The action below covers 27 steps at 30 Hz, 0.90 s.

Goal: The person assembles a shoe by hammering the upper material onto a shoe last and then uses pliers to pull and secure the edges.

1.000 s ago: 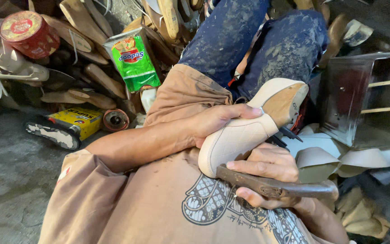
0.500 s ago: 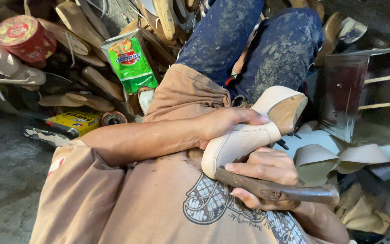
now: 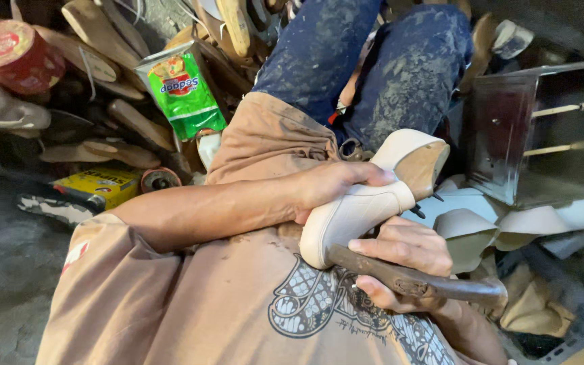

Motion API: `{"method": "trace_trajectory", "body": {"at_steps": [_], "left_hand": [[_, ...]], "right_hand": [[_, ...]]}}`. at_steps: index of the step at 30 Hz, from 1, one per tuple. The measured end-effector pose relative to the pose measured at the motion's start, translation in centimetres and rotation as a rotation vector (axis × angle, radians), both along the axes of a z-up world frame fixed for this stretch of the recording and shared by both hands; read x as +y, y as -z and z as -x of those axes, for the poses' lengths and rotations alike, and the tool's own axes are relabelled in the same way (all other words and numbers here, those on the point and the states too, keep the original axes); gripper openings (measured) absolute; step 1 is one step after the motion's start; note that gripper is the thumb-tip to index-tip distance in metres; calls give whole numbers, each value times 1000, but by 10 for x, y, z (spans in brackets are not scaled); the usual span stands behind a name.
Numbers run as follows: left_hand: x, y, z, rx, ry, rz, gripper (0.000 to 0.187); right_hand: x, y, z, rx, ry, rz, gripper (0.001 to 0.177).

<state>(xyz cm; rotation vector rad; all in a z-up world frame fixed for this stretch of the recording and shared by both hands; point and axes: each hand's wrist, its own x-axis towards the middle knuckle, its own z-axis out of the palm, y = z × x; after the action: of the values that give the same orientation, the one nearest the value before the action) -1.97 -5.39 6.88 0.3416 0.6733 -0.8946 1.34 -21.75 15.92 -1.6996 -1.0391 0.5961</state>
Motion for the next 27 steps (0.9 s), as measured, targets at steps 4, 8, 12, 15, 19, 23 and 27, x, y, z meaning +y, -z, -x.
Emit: {"method": "trace_trajectory", "body": {"at_steps": [4, 8, 12, 15, 19, 23, 27], "left_hand": [[-1, 2, -1, 3, 70, 16, 37], [-3, 6, 2, -14, 43, 70, 34], [-8, 11, 5, -53, -15, 80, 33], [-4, -2, 0, 48, 90, 30, 37], [-9, 3, 0, 46, 70, 41, 34], [-14, 6, 0, 3, 29, -63, 31], [-11, 3, 0, 103, 65, 2, 32]], "right_hand": [[2, -1, -1, -26, -29, 34, 32], [1, 0, 0, -17, -54, 34, 30], [-3, 6, 3, 2, -56, 39, 30], [-1, 6, 3, 48, -60, 23, 27], [3, 5, 1, 41, -75, 21, 28], [6, 2, -2, 12, -109, 34, 28], [16, -3, -4, 6, -135, -4, 29]]}}
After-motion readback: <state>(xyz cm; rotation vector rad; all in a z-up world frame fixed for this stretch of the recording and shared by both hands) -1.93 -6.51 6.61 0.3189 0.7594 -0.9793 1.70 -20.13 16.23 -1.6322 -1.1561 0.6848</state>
